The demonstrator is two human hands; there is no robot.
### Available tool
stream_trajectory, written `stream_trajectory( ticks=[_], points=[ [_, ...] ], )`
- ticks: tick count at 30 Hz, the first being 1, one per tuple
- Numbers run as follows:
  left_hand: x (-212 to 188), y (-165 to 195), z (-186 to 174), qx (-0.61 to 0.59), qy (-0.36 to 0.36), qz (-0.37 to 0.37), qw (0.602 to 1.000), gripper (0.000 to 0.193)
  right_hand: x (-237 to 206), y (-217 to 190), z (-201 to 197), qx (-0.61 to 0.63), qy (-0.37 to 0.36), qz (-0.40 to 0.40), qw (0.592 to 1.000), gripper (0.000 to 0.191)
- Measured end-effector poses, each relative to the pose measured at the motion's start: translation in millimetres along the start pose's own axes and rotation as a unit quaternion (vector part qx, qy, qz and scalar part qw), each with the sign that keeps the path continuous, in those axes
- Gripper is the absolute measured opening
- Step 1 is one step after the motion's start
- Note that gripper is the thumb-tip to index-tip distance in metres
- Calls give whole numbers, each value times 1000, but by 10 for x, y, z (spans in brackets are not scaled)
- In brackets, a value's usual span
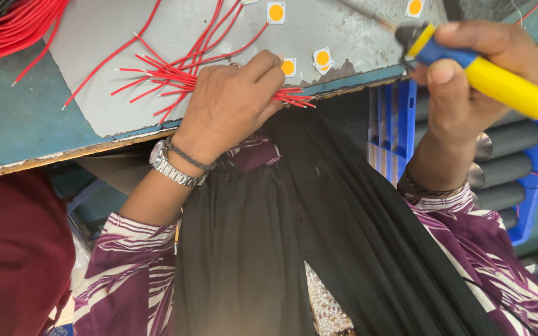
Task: The person holds a bundle of red insulated wires and dips their stripped ends one at a time into a small blue container of flux paste. They then use a soldering iron to tin the fluxed wire ends, working through the bundle at the workbench.
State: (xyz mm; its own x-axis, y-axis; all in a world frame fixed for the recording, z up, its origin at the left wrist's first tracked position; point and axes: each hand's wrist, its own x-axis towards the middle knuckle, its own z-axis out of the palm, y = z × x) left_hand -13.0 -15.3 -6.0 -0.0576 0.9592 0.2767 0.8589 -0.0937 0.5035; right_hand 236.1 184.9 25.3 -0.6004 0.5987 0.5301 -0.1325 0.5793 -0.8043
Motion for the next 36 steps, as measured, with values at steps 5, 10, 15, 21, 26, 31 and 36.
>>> stream_trajectory(
  ticks=[5,10,15,21,26,31,36],
  points=[
    [-75,-40,31,-68,161,-66,982,28,-23,32,246,59,-56,119,990,39],
    [-102,-67,90,-172,243,-153,942,19,-28,72,527,-74,-162,53,983,49],
    [-84,-36,49,-170,228,-158,946,18,-35,66,715,-241,-174,-29,954,69],
    [-24,9,-7,-54,298,-98,948,22,-36,96,833,-206,-149,-21,967,63],
    [-114,-3,-17,-190,285,-104,934,16,-4,214,923,-168,-132,-25,977,60],
    [-107,-30,-33,-200,237,-117,943,10,43,254,933,-124,-114,-4,986,60],
    [-88,-28,-64,-225,209,-114,945,10,122,233,637,-63,-173,58,981,56]
  ],
)
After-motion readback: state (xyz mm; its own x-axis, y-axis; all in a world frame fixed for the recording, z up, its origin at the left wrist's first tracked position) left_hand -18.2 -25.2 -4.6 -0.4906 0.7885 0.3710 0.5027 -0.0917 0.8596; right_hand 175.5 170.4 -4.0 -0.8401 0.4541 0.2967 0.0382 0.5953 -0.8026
